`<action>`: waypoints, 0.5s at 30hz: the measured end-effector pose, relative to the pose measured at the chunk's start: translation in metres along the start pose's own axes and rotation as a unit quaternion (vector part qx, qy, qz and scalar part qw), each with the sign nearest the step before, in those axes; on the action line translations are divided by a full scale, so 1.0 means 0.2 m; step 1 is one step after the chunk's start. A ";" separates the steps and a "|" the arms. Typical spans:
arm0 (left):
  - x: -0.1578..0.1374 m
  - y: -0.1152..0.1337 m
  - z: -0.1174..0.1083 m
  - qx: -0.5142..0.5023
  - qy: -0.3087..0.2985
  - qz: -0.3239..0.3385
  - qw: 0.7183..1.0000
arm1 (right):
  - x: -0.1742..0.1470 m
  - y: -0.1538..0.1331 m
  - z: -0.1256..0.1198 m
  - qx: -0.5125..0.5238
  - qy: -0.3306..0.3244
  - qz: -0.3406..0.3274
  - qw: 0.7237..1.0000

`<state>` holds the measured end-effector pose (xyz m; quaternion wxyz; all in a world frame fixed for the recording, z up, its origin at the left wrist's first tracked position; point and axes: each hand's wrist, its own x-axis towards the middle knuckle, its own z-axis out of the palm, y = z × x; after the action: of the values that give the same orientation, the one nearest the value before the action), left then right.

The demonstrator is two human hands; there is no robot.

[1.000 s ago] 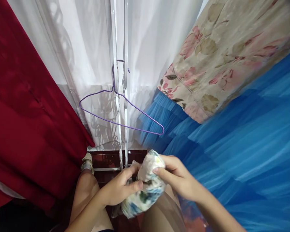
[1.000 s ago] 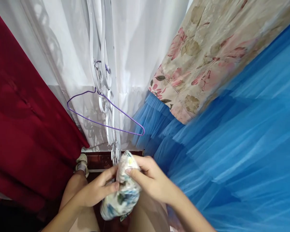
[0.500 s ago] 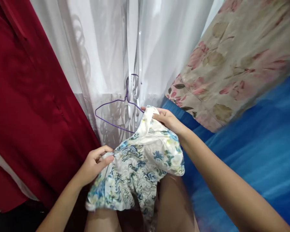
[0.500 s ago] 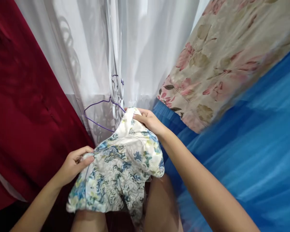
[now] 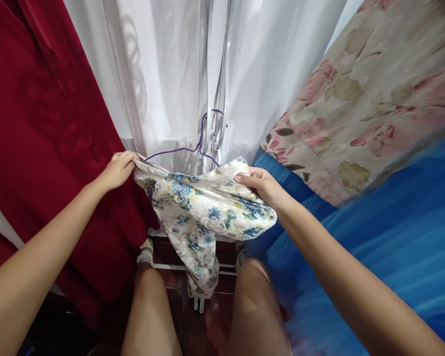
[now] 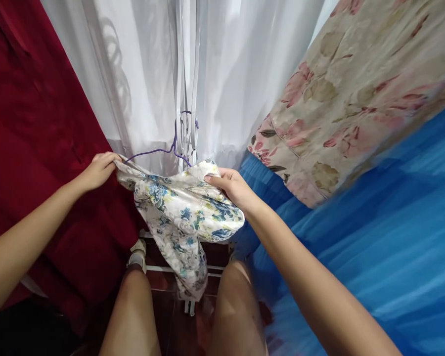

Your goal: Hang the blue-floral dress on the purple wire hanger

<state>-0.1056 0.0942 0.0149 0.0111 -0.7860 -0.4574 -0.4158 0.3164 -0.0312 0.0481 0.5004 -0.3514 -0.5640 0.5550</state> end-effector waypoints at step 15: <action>-0.08 0.53 0.10 -0.148 0.108 -0.024 0.983 | -0.33 0.15 -0.14 -0.139 0.258 -0.171 0.941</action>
<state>-0.0187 0.0281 0.0293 -0.0662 -0.7186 -0.4052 -0.5613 0.3549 -0.0821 0.0036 0.6625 -0.4469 -0.5384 0.2672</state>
